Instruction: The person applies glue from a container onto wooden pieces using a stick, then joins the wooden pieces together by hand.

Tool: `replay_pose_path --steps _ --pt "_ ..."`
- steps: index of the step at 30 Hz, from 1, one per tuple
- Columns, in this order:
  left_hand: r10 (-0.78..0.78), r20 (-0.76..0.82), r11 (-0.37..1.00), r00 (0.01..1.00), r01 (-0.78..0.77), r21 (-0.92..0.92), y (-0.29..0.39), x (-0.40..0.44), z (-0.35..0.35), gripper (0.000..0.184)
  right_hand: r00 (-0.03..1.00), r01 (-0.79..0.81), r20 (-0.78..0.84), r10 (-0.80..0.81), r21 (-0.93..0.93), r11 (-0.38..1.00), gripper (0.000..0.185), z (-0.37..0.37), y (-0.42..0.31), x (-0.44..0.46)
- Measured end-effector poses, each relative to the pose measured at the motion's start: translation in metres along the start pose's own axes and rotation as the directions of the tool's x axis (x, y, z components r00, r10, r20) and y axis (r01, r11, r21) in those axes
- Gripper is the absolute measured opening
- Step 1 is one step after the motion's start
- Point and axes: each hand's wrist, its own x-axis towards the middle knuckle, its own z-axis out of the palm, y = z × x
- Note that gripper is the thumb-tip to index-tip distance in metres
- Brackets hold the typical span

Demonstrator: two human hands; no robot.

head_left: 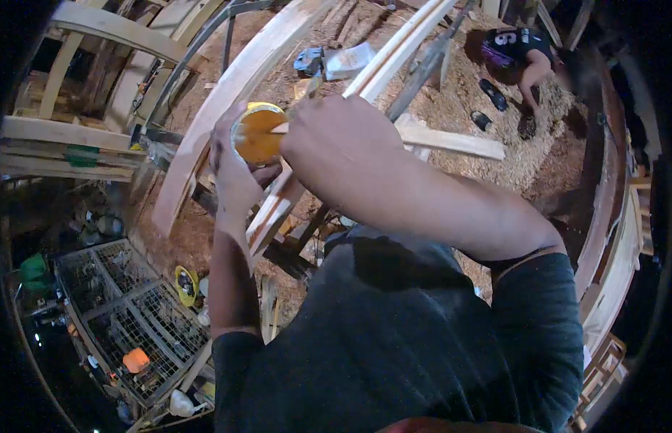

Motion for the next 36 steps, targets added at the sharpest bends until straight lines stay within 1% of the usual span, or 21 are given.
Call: replay_pose_path --steps 3,5,8,14,15,17,18,20,21,22,23,24,25,26,27,28,30,31,33,35,36 --pt "-0.038 0.012 0.999 0.999 0.038 -0.015 -0.002 0.006 -0.001 0.107 0.999 0.003 0.052 -0.004 0.022 1.000 0.012 -0.013 0.009 0.007" --pt "0.118 0.014 0.976 0.993 -0.118 0.184 -0.004 0.018 -0.002 0.105 0.998 -0.017 0.062 0.015 0.022 1.000 0.012 -0.016 0.019 0.017" --pt "0.233 -0.016 0.943 0.972 -0.222 0.246 -0.004 0.046 0.010 0.098 0.999 0.003 0.042 -0.004 0.036 0.999 0.012 -0.006 0.039 0.046" --pt "0.190 -0.076 0.976 0.979 -0.180 0.122 -0.041 0.096 0.043 0.080 0.974 0.153 0.152 -0.166 0.093 0.984 0.014 0.015 0.108 0.096" --pt "0.181 -0.080 0.981 0.980 -0.173 0.091 -0.053 0.104 0.051 0.080 0.974 0.206 0.091 -0.209 0.039 0.978 0.013 0.019 0.118 0.107" --pt "0.032 -0.115 0.992 0.993 -0.046 -0.121 -0.088 0.123 0.061 0.082 0.951 0.304 -0.032 -0.307 -0.075 0.950 0.010 0.024 0.137 0.130" --pt "-0.052 -0.137 0.975 0.989 0.021 -0.220 -0.099 0.129 0.062 0.082 0.907 0.348 -0.244 -0.342 -0.022 0.937 0.009 0.019 0.144 0.134" --pt "-0.251 -0.165 0.905 0.954 0.170 -0.390 -0.138 0.146 0.059 0.084 0.708 0.461 -0.625 -0.327 0.059 0.885 0.010 -0.007 0.154 0.132" --pt "-0.360 -0.175 0.850 0.916 0.245 -0.466 -0.172 0.154 0.057 0.087 0.718 0.511 -0.643 -0.267 0.225 0.830 0.011 -0.013 0.164 0.133" --pt "-0.471 -0.122 0.729 0.874 0.308 -0.611 -0.175 0.166 0.048 0.088 0.734 0.547 -0.648 -0.206 0.383 0.745 0.012 -0.018 0.176 0.133" --pt "-0.484 -0.221 0.770 0.847 0.292 -0.567 -0.168 0.174 0.045 0.091 0.753 0.569 -0.642 -0.146 0.523 0.634 0.014 -0.021 0.191 0.134" --pt "-0.492 -0.318 0.807 0.811 0.287 -0.516 -0.160 0.183 0.042 0.093 0.711 0.606 -0.702 -0.044 0.580 0.544 0.012 -0.007 0.212 0.142" --pt "-0.476 -0.355 0.837 0.805 0.291 -0.463 -0.156 0.188 0.035 0.093 0.836 0.389 -0.530 0.143 0.756 0.527 0.011 0.009 0.231 0.150" --pt "-0.458 -0.393 0.864 0.798 0.295 -0.408 -0.153 0.193 0.029 0.093 0.896 0.145 -0.314 0.314 0.876 0.460 0.015 0.028 0.252 0.158" --pt "-0.439 -0.427 0.886 0.790 0.303 -0.351 -0.153 0.195 0.024 0.094 0.897 -0.031 -0.190 0.400 0.874 0.485 0.018 0.057 0.281 0.171" --pt "-0.300 -0.475 0.953 0.827 0.235 -0.193 -0.177 0.196 0.020 0.091 0.869 -0.206 -0.072 0.489 0.846 0.491 0.023 0.093 0.311 0.186" --pt "-0.392 -0.490 0.913 0.779 0.261 -0.315 -0.203 0.200 0.020 0.091 0.829 -0.152 -0.101 0.549 0.905 0.397 0.029 0.180 0.362 0.209" --pt "-0.436 -0.491 0.887 0.754 0.269 -0.376 -0.212 0.203 0.018 0.091 0.810 -0.186 0.017 0.586 0.956 0.228 0.029 0.177 0.367 0.221" --pt "-0.464 -0.525 0.885 0.714 0.352 -0.305 -0.209 0.210 0.024 0.089 0.762 -0.241 0.269 0.590 0.962 -0.127 0.029 0.173 0.375 0.240" --pt "-0.472 -0.541 0.880 0.696 0.411 -0.240 -0.193 0.216 0.034 0.089 0.750 -0.180 0.277 0.600 0.959 -0.219 0.030 0.192 0.401 0.276" --pt "-0.499 -0.520 0.866 0.694 0.419 -0.272 -0.199 0.215 0.038 0.090 0.731 -0.145 0.269 0.627 0.959 -0.244 0.031 0.201 0.414 0.295"
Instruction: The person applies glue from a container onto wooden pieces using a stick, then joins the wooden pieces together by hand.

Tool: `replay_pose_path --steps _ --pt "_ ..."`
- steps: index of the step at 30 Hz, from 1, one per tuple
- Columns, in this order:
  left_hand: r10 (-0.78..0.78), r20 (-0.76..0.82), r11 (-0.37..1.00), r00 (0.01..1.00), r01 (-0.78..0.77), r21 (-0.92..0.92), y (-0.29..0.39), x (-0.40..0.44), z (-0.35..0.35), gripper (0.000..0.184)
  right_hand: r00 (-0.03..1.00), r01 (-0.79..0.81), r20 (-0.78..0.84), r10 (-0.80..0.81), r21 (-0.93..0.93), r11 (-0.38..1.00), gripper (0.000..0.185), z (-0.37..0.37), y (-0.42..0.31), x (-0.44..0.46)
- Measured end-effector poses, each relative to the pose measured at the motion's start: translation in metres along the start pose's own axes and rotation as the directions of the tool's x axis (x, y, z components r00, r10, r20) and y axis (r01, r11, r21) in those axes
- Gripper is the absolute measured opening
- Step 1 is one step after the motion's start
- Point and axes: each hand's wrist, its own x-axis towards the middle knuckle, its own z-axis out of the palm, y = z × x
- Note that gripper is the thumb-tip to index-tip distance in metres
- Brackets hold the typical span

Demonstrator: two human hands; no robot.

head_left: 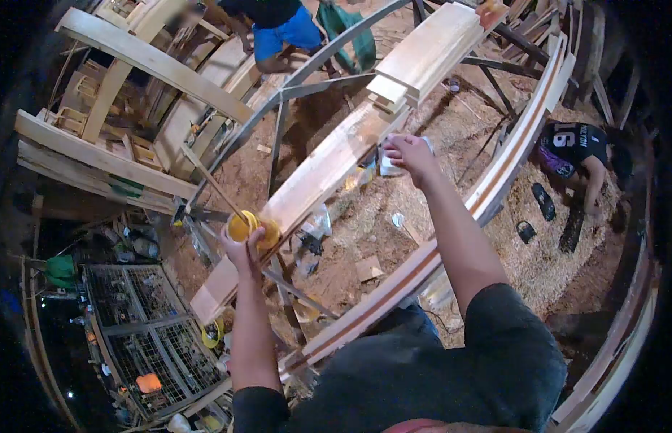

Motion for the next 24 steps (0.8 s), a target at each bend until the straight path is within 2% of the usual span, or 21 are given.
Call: replay_pose_path --steps 2,6,9,10,13,14,17,19,21,23,24 --pt "-0.054 0.032 0.998 0.998 0.055 -0.038 -0.016 -0.001 0.005 0.093 1.000 -0.029 -0.008 0.029 0.090 0.996 0.034 0.000 -0.010 0.038" --pt "-0.104 0.079 0.988 0.991 0.112 -0.103 -0.026 -0.004 0.001 0.103 0.982 -0.069 -0.152 0.109 0.250 0.966 0.036 -0.003 -0.008 0.122" --pt "-0.070 0.052 0.997 0.996 0.068 0.038 -0.027 -0.010 -0.005 0.111 0.977 -0.025 -0.185 0.102 0.378 0.925 0.033 0.010 -0.026 0.136" --pt "-0.037 0.064 0.992 0.997 0.029 0.126 -0.042 -0.008 -0.010 0.115 0.977 0.013 -0.203 0.061 0.345 0.938 0.026 0.008 -0.016 0.156" --pt "-0.136 -0.013 0.982 0.991 0.133 -0.135 -0.067 -0.021 -0.014 0.113 0.984 0.070 -0.179 -0.018 0.289 0.955 0.020 0.006 -0.007 0.162" --pt "-0.230 -0.084 0.966 0.970 0.218 -0.137 -0.077 -0.024 -0.018 0.107 0.984 0.107 -0.166 -0.063 0.274 0.956 0.017 0.004 -0.005 0.162" --pt "-0.491 -0.102 0.871 0.865 0.490 -0.037 -0.096 -0.052 -0.024 0.091 0.985 0.107 -0.154 -0.072 0.232 0.967 0.017 0.003 0.002 0.130" --pt "-0.609 0.251 0.778 0.752 0.629 0.004 -0.113 -0.073 -0.009 0.080 1.000 0.017 -0.023 -0.012 0.224 0.975 0.018 0.003 0.007 0.091" --pt "-0.518 0.542 0.795 0.662 0.606 0.020 -0.105 -0.107 0.019 0.070 0.997 -0.041 0.076 0.028 0.182 0.982 0.021 0.013 0.008 0.041" --pt "-0.426 0.701 0.738 0.572 0.668 -0.096 -0.020 -0.116 0.074 0.064 0.980 -0.091 0.189 0.057 0.176 0.980 0.023 0.027 0.000 -0.019" --pt "-0.448 0.746 0.596 0.492 0.787 -0.161 0.037 -0.106 0.099 0.062 0.980 -0.127 0.174 0.098 0.166 0.978 0.024 0.036 0.000 -0.046"
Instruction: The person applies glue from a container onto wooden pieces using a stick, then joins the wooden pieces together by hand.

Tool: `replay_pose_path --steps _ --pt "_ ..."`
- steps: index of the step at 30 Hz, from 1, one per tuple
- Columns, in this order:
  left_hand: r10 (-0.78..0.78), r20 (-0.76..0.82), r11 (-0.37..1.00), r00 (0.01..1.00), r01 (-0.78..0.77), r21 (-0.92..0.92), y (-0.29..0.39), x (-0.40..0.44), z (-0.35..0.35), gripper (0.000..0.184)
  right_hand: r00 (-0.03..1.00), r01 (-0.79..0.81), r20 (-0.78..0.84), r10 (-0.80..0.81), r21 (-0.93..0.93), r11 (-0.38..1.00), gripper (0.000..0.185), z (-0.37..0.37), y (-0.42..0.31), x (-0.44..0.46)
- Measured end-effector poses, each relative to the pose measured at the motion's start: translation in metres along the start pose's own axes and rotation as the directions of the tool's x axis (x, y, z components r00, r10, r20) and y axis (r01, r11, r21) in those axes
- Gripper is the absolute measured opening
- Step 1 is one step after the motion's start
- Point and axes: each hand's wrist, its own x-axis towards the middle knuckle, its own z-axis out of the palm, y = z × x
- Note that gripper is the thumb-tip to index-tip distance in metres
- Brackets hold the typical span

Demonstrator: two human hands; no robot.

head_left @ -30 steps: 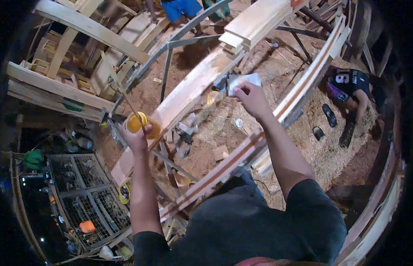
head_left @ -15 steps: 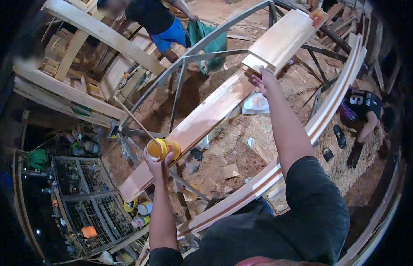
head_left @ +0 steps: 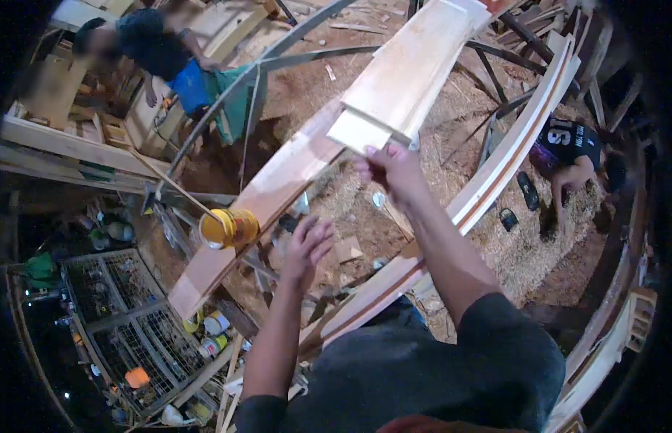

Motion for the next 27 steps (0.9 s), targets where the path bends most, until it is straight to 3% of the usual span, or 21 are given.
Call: replay_pose_path --steps 2,4,6,9,10,11,12,14,15,16,19,21,23,24,25,27 --pt "0.049 0.186 0.965 0.981 0.002 -0.263 0.019 0.010 0.038 0.054 0.998 -0.052 0.035 0.051 0.038 0.998 0.027 0.019 0.005 -0.048" --pt "0.050 0.476 0.918 0.878 0.148 -0.368 0.037 0.026 0.047 0.048 0.983 -0.082 0.166 0.075 0.039 0.996 0.031 0.024 0.008 -0.086" --pt "0.073 0.455 0.942 0.888 0.088 -0.324 0.054 0.001 0.064 0.046 0.947 -0.084 0.308 0.094 -0.044 0.995 0.036 0.013 0.007 -0.112" --pt "0.106 0.130 0.988 0.986 -0.089 -0.130 0.064 -0.039 0.088 0.040 0.615 -0.103 0.635 0.468 -0.524 0.845 0.043 -0.039 -0.019 -0.114" --pt "0.129 0.112 0.985 0.985 -0.114 -0.131 0.070 -0.051 0.092 0.038 0.644 0.018 0.600 0.474 -0.632 0.775 0.044 -0.051 -0.023 -0.111" --pt "0.159 0.097 0.980 0.982 -0.145 -0.138 0.071 -0.059 0.093 0.035 0.836 -0.117 0.379 0.397 -0.584 0.803 0.043 -0.059 -0.026 -0.107" --pt "0.143 0.100 0.981 0.985 -0.128 -0.147 0.068 -0.068 0.090 0.034 0.935 -0.196 0.208 0.288 -0.372 0.907 0.048 -0.075 -0.016 -0.093" --pt "0.061 0.109 0.998 0.992 -0.059 -0.021 0.068 -0.084 0.077 0.034 0.979 -0.053 -0.194 0.065 0.069 0.996 0.062 -0.083 -0.011 -0.064" --pt "0.029 0.109 0.999 0.994 -0.034 0.043 0.070 -0.092 0.071 0.035 0.981 0.032 -0.193 0.017 0.250 0.968 0.071 -0.084 -0.025 -0.048" --pt "-0.035 0.065 0.992 0.997 0.027 0.126 0.067 -0.099 0.066 0.039 0.954 0.043 -0.293 0.063 0.339 0.940 0.076 -0.067 -0.046 -0.041" --pt "0.090 0.079 0.935 0.993 -0.111 0.337 0.038 -0.110 0.044 0.038 0.968 0.112 -0.247 -0.028 0.332 0.937 0.076 -0.067 -0.059 0.007" --pt "0.142 0.113 0.897 0.983 -0.176 0.406 0.042 -0.131 0.030 0.041 0.959 0.105 -0.279 -0.059 0.152 0.983 0.071 -0.064 -0.055 0.031" --pt "0.201 0.072 0.883 0.977 -0.213 0.418 0.038 -0.158 0.013 0.043 0.962 0.248 -0.072 -0.263 -0.170 0.954 0.069 -0.084 -0.024 0.035" --pt "0.291 0.088 0.894 0.953 -0.304 0.330 0.017 -0.161 -0.010 0.047 0.974 0.222 -0.052 -0.219 0.063 0.973 0.070 -0.069 -0.020 0.016" --pt "0.257 0.021 0.899 0.966 -0.247 0.362 0.020 -0.180 -0.023 0.046 0.990 0.140 -0.023 -0.139 0.282 0.949 0.072 -0.057 -0.018 -0.002" --pt "0.119 -0.084 0.919 0.989 -0.078 0.387 0.030 -0.228 -0.052 0.044 0.978 0.175 0.048 -0.205 0.356 0.918 0.081 -0.020 -0.015 -0.053"
